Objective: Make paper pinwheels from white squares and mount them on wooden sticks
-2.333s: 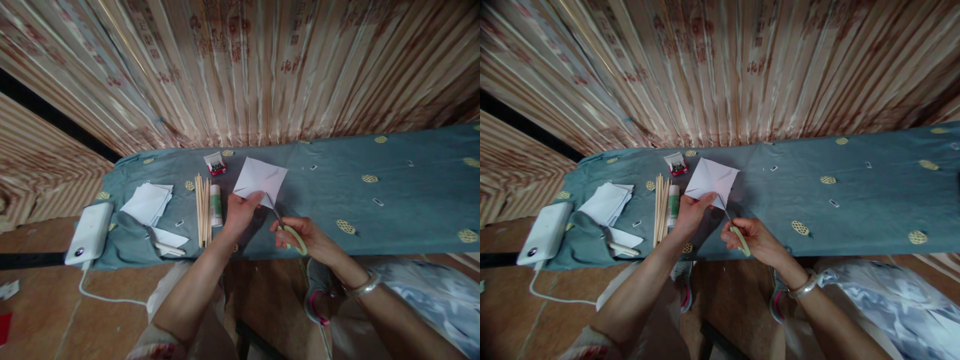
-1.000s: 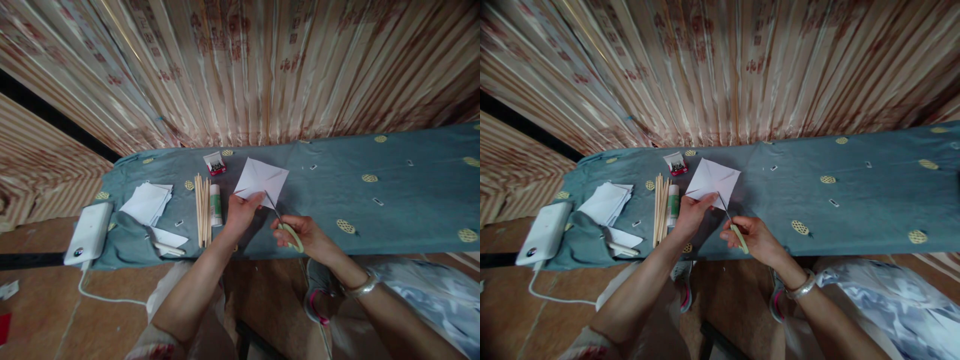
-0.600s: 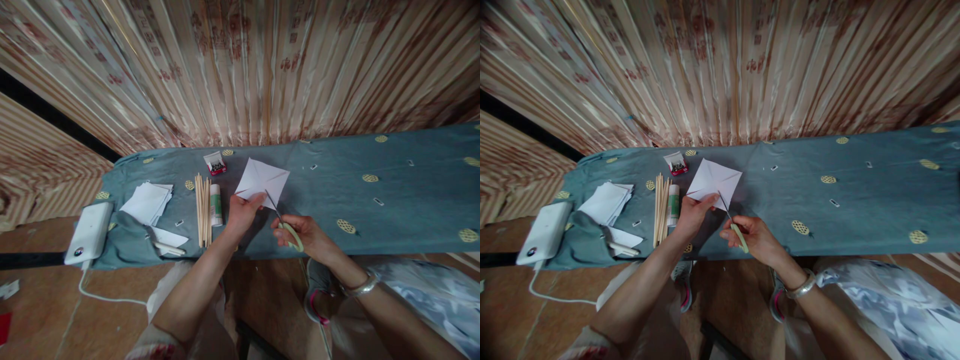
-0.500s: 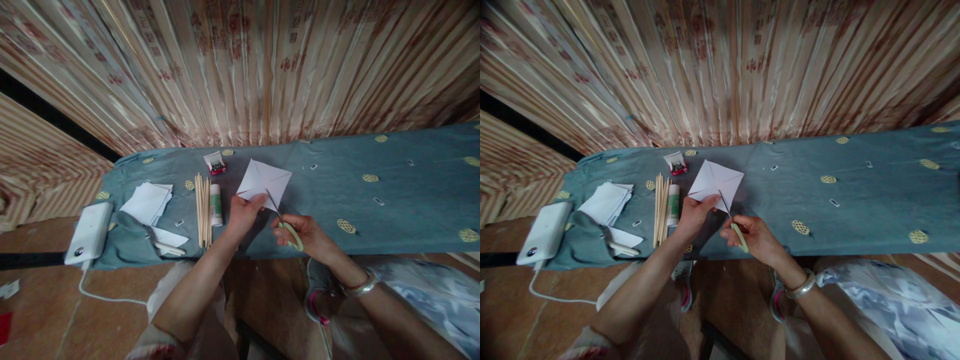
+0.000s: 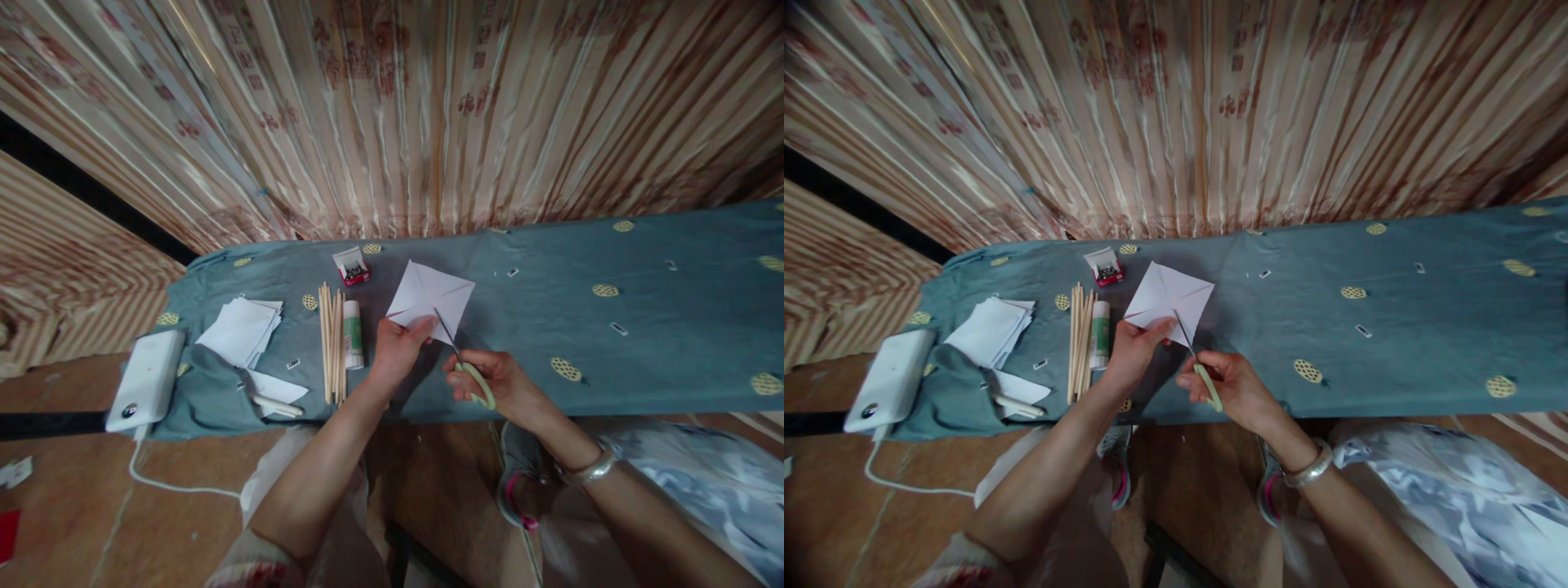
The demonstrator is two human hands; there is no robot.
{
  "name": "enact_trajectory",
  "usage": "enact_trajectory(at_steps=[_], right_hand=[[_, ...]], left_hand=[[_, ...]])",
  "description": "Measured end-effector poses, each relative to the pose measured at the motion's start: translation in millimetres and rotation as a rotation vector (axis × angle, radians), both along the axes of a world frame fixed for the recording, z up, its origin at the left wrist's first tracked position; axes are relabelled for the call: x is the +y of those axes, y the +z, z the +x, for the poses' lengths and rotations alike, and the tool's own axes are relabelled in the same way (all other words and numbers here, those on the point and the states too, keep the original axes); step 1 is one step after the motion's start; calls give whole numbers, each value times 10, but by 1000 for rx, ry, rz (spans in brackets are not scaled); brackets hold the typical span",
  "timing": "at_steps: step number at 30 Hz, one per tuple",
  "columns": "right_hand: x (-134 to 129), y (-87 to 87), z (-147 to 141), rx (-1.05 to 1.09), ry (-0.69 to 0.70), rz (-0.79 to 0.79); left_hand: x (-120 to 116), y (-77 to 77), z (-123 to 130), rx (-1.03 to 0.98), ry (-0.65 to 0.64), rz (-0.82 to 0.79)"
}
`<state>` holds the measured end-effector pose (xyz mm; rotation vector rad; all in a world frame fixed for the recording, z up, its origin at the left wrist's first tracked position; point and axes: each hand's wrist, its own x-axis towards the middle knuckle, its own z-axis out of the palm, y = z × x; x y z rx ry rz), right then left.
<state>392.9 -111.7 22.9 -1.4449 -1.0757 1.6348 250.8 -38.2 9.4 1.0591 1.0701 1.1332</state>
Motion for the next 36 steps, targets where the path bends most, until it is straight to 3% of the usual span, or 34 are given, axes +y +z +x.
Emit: enact_trajectory(at_steps=[36], right_hand=[[-14,-46,11,15,9,41]], left_hand=[[9,-23,1,31,2,-6]])
